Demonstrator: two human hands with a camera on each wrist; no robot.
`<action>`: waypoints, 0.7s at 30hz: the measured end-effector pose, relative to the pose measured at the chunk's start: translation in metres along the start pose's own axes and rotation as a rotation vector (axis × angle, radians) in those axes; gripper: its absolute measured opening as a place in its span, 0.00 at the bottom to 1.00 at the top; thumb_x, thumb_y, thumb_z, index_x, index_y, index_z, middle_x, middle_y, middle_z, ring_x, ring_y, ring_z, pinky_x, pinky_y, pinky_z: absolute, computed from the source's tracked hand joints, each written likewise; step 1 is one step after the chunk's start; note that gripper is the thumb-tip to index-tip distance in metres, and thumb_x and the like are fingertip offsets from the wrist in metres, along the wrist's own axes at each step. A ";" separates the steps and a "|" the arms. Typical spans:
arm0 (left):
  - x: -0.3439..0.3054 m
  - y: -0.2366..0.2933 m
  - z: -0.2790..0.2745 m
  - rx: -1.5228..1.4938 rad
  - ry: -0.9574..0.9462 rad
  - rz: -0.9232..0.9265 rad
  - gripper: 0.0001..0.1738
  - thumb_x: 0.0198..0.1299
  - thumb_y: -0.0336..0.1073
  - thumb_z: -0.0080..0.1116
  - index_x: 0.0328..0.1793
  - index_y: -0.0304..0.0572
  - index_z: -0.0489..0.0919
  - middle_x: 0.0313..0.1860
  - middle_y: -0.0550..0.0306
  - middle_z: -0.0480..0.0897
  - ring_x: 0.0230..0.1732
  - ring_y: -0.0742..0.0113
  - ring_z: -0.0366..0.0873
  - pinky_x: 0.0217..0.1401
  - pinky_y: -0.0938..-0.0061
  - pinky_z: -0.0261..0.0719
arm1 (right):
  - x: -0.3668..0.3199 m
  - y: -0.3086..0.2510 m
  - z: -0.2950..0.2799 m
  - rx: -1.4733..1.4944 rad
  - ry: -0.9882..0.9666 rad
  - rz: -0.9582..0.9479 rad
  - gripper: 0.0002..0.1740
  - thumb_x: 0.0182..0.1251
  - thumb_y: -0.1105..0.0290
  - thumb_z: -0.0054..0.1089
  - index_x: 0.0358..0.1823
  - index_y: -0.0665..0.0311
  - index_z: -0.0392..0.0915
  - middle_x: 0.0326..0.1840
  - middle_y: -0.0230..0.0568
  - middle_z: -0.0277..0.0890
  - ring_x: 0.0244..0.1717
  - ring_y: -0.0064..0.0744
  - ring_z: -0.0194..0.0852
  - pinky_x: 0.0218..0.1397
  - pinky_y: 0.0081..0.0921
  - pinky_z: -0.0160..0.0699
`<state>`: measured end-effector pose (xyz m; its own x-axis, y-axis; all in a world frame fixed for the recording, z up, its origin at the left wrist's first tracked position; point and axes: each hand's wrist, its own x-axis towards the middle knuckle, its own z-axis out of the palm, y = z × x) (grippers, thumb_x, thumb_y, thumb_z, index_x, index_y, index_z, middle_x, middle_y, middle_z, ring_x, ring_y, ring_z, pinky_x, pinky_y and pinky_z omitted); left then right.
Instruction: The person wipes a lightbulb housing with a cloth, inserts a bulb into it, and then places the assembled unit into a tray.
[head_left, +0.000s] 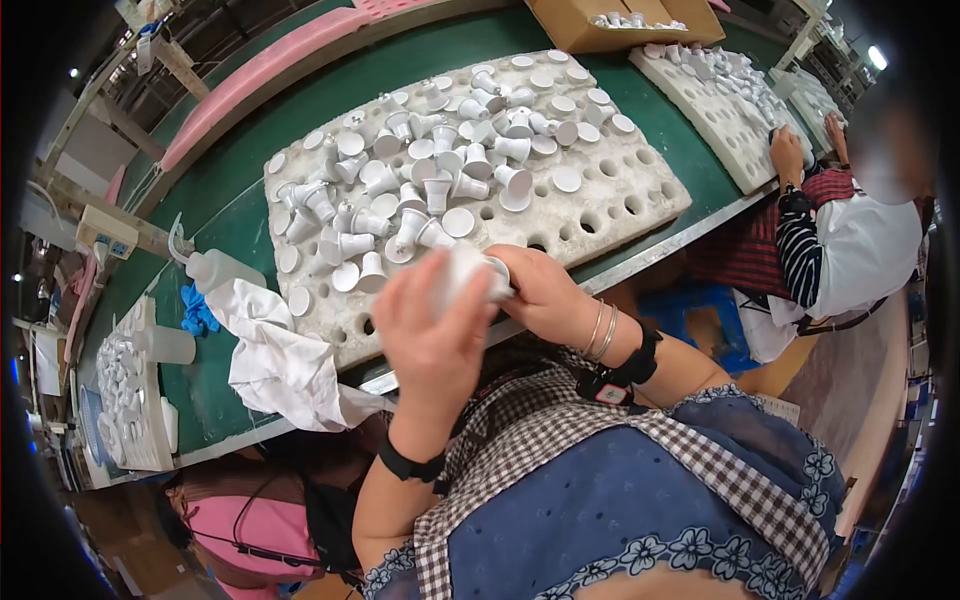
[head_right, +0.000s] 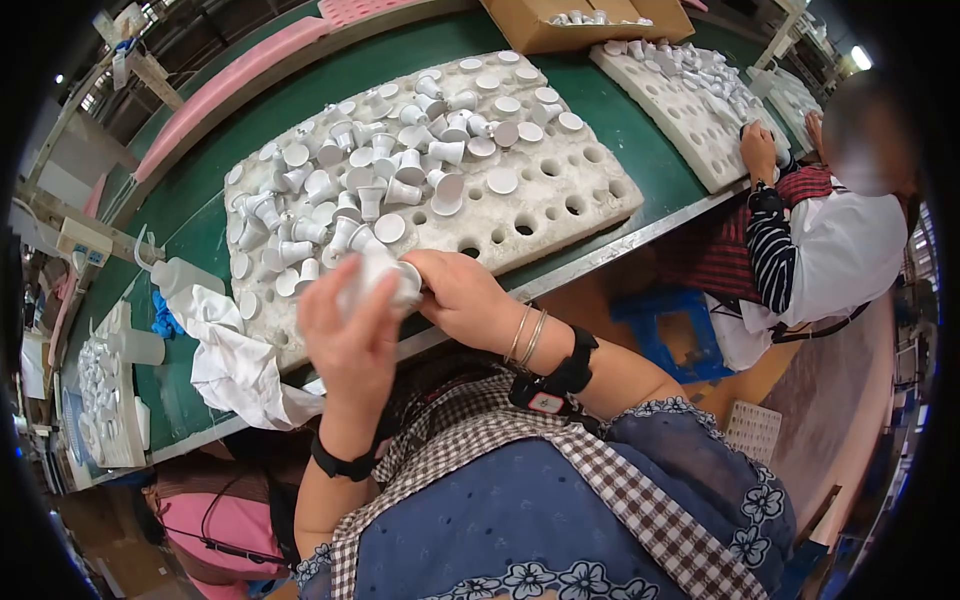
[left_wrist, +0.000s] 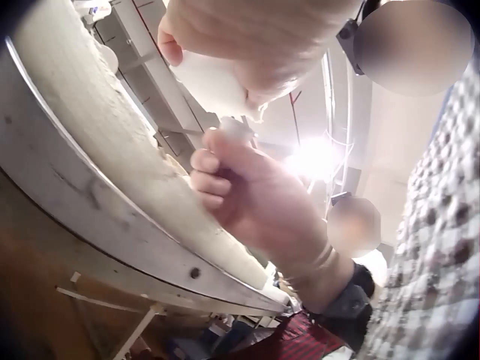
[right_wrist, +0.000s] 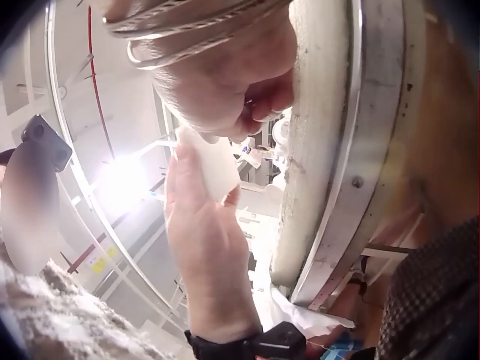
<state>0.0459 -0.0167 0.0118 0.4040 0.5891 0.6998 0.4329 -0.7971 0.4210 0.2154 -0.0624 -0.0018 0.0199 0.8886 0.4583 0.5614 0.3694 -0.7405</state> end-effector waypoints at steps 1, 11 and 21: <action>-0.001 0.004 0.001 0.022 -0.041 0.055 0.18 0.55 0.36 0.67 0.54 0.57 0.86 0.58 0.51 0.78 0.55 0.48 0.71 0.60 0.57 0.67 | 0.000 0.000 0.001 0.004 -0.004 -0.002 0.12 0.57 0.76 0.62 0.43 0.65 0.73 0.38 0.50 0.76 0.41 0.57 0.74 0.42 0.43 0.73; 0.004 0.001 -0.002 0.031 -0.072 0.052 0.17 0.57 0.34 0.65 0.54 0.51 0.85 0.58 0.49 0.78 0.55 0.49 0.73 0.60 0.58 0.69 | 0.014 -0.022 -0.040 -0.308 -0.259 0.150 0.20 0.61 0.69 0.59 0.54 0.66 0.76 0.40 0.53 0.81 0.43 0.54 0.78 0.47 0.44 0.76; -0.006 -0.009 0.014 -0.132 -0.001 -0.122 0.19 0.56 0.35 0.66 0.55 0.49 0.84 0.59 0.49 0.77 0.56 0.49 0.72 0.60 0.59 0.69 | 0.010 -0.009 -0.038 0.431 0.101 0.457 0.13 0.69 0.71 0.59 0.52 0.68 0.79 0.48 0.39 0.78 0.40 0.23 0.78 0.40 0.22 0.79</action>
<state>0.0507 -0.0115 -0.0039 0.3554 0.6827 0.6384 0.3691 -0.7300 0.5752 0.2418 -0.0668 0.0278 0.2682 0.9602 0.0778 0.0954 0.0539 -0.9940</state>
